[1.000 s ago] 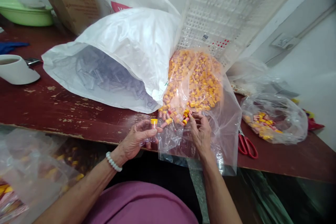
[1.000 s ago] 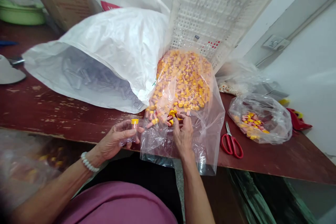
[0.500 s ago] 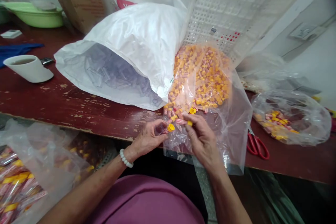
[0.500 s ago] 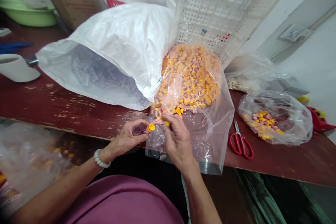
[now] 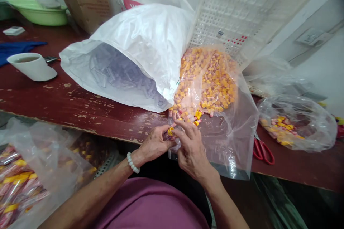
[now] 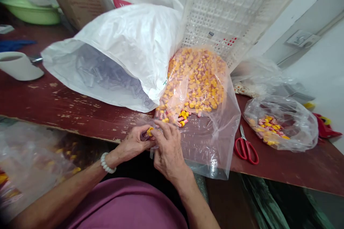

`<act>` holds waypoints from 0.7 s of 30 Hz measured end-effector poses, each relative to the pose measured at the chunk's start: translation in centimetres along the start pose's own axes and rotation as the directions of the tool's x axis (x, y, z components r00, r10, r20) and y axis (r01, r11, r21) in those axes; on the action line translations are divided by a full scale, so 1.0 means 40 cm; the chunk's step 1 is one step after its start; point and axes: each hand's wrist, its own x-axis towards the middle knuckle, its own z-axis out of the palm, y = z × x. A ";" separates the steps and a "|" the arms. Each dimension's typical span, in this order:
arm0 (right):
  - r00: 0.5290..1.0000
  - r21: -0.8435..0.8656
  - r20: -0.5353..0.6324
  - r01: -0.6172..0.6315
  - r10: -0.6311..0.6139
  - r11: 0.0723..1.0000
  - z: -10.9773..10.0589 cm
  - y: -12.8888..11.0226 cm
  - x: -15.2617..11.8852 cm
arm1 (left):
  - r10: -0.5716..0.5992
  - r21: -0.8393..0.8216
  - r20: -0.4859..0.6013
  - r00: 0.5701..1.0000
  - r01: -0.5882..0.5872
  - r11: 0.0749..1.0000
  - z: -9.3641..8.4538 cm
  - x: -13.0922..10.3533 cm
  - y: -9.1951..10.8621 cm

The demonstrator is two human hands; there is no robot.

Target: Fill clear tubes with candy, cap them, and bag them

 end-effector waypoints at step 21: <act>0.856 -0.154 -0.174 -0.512 0.487 0.845 0.006 0.328 -0.030 | -0.147 -0.248 -0.147 0.978 0.108 0.963 -0.025 0.010 -0.043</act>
